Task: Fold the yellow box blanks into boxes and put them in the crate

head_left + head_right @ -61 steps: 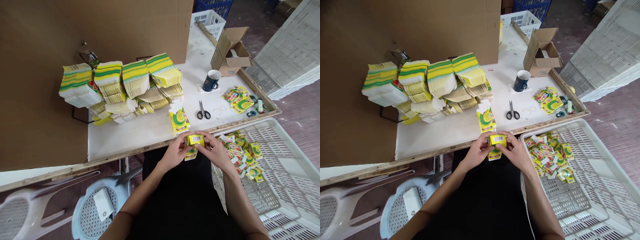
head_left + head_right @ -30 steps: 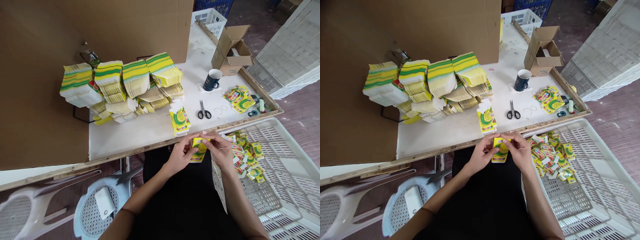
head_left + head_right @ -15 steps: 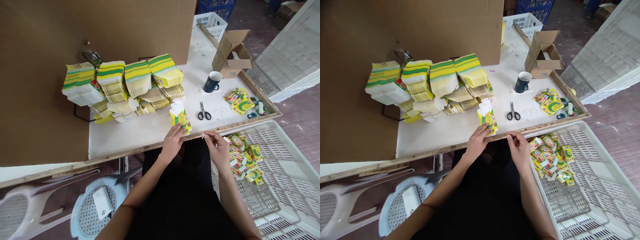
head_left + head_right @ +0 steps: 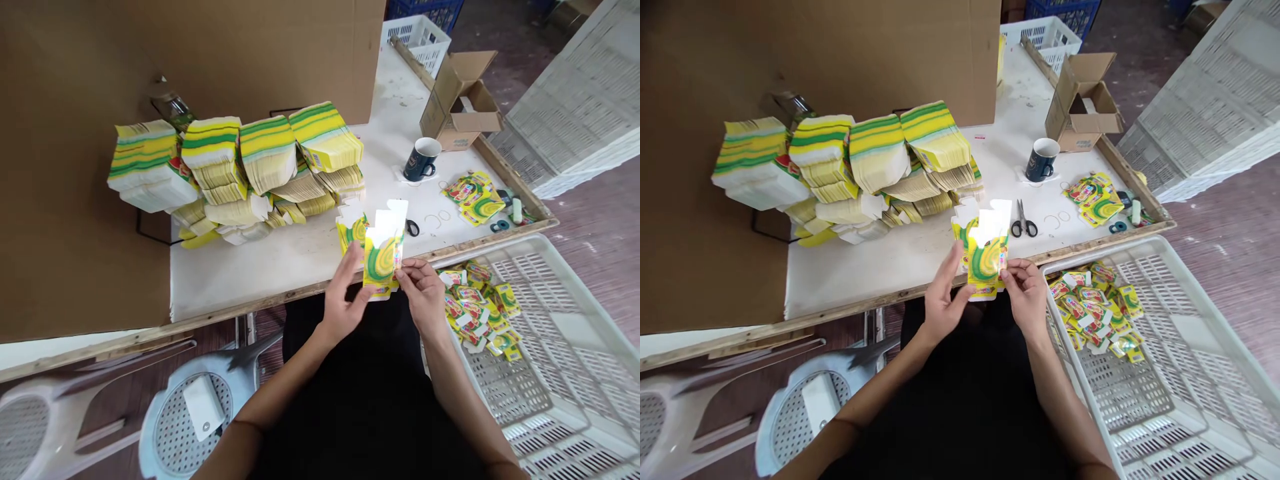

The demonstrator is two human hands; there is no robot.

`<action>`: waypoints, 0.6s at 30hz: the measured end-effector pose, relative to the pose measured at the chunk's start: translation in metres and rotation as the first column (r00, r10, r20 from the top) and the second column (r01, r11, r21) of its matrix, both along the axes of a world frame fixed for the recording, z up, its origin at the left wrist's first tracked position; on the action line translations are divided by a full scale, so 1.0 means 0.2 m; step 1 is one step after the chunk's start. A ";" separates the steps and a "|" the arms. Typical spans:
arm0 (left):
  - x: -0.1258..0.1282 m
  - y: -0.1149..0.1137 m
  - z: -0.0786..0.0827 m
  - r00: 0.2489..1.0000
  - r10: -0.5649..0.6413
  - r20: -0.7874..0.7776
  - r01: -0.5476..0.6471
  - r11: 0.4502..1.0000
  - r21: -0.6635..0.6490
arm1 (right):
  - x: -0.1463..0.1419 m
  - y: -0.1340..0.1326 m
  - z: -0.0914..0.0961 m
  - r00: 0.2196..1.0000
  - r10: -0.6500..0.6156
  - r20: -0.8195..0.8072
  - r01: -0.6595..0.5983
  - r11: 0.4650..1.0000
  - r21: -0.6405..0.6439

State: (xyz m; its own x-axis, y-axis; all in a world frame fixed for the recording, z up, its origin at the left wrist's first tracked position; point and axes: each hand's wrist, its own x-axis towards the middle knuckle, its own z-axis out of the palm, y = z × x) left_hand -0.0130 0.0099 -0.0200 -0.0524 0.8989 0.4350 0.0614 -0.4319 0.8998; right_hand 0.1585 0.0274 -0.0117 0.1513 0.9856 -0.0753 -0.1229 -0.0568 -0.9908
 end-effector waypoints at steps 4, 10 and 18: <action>-0.02 0.04 0.03 0.853 -0.160 0.496 0.379 0.845 -0.378 | -0.05 -0.03 0.04 0.988 0.138 -0.075 -0.139 0.990 0.000; -0.02 0.02 0.05 0.615 -0.330 0.716 0.685 0.673 -0.279 | -0.11 -0.04 0.05 0.960 0.202 -0.196 -0.211 0.977 -0.029; -0.04 0.03 0.07 0.703 -0.276 0.655 0.573 0.765 -0.293 | -0.09 -0.05 0.05 0.971 0.172 -0.167 -0.178 0.984 -0.024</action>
